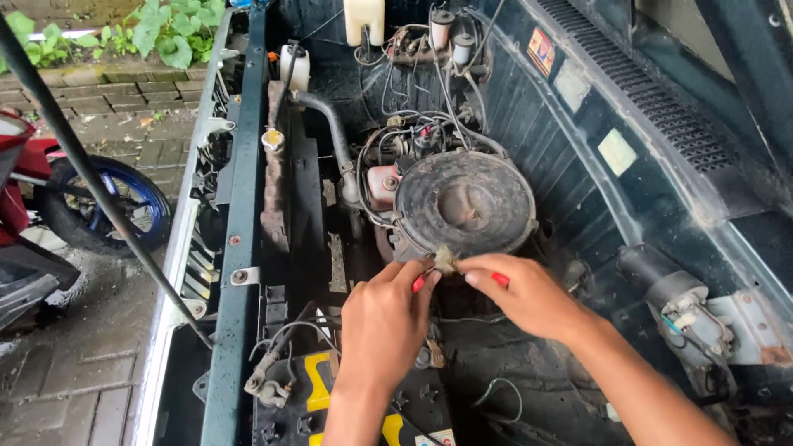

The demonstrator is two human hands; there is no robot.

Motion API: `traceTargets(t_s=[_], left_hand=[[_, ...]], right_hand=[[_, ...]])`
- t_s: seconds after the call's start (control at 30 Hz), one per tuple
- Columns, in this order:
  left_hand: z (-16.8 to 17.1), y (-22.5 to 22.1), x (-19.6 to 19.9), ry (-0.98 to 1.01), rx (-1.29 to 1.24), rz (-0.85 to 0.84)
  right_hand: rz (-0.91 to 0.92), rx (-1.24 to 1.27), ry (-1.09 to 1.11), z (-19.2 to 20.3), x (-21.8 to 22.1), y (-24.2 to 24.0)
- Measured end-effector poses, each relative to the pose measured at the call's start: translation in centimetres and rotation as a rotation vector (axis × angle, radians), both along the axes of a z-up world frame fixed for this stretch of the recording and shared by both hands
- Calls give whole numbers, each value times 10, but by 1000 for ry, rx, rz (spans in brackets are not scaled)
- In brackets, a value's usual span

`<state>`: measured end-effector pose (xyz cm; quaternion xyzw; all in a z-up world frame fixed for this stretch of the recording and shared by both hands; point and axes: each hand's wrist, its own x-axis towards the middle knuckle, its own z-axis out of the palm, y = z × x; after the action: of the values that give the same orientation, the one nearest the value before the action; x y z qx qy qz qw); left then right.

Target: Cleaning the air filter housing and surrounding engine components using a small brush.

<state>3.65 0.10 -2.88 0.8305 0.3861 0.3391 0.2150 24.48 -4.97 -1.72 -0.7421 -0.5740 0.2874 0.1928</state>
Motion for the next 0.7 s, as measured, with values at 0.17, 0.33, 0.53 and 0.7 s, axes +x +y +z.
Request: traceTargets(t_s=[0.17,0.33,0.53,0.7], left_hand=[[2,-3,-1,14,4,-2],[7,-1,-1,35,-21,-4],[2,4,0,42,18,9],[0,3,-2,65,-3,14]], right_hand=[[-111,112,-263,-1,14,-4],[-204,98,-422,-12,18,-3],[-25,18,-8,-5,4,-1],[-83,174,-342,-3,15,-5]])
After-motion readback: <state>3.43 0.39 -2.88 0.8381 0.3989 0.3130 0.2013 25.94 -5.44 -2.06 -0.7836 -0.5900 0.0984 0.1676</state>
